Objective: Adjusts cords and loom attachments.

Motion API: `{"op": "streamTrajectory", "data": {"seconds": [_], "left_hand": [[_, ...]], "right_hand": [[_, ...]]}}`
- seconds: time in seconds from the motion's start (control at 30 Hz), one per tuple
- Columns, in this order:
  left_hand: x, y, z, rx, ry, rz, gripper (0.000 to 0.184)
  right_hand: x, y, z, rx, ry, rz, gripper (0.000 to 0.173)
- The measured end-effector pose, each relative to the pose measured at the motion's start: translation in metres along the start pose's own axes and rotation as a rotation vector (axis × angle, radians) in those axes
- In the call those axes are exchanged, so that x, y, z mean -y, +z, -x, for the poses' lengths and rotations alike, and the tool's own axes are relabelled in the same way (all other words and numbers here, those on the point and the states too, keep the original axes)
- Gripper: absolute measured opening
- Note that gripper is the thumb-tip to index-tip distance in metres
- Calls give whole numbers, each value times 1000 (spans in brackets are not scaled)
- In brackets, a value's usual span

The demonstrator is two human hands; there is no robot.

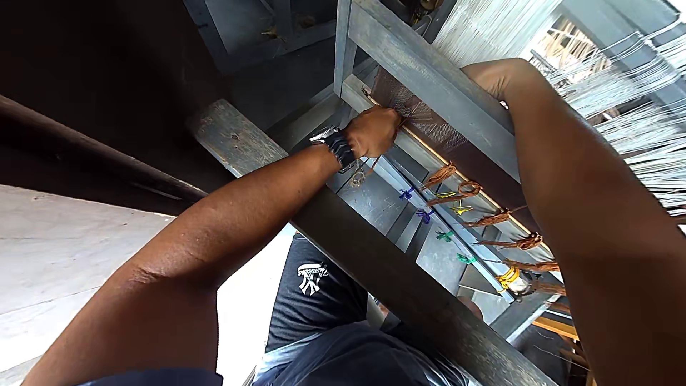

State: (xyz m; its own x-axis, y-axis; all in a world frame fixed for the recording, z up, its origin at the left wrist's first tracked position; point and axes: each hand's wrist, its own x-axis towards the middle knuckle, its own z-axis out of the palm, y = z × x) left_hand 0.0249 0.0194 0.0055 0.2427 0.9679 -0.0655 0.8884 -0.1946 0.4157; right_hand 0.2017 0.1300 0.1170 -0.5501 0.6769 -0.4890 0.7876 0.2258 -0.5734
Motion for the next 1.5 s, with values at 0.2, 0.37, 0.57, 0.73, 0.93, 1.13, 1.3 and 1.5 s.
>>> {"op": "streamTrajectory", "data": {"seconds": [0.2,0.37,0.57,0.73,0.93,1.13,1.3,1.5], "left_hand": [[3,4,4,-12,11,-7,27],[3,13,14,81,-14,-9,24],[11,24,9,208,-9,-111,21],[14,32,2,367,16,-203,17],[5,35,11,618,18,-456,11],[-3,45,17,621,-88,-481,13],[12,40,4,494,49,-345,13],[10,26,13,305,-1,93,25]], "right_hand": [[3,1,1,13,-1,-12,24],[-1,-3,-2,12,9,-24,24],[-4,-8,-4,-23,65,-38,27],[-1,-6,-1,-63,150,2,27],[-9,-11,-8,-33,126,68,25],[-12,-13,-9,-14,53,71,23],[-8,-11,-9,-34,58,76,18],[-8,-9,-8,-32,30,46,16]]}}
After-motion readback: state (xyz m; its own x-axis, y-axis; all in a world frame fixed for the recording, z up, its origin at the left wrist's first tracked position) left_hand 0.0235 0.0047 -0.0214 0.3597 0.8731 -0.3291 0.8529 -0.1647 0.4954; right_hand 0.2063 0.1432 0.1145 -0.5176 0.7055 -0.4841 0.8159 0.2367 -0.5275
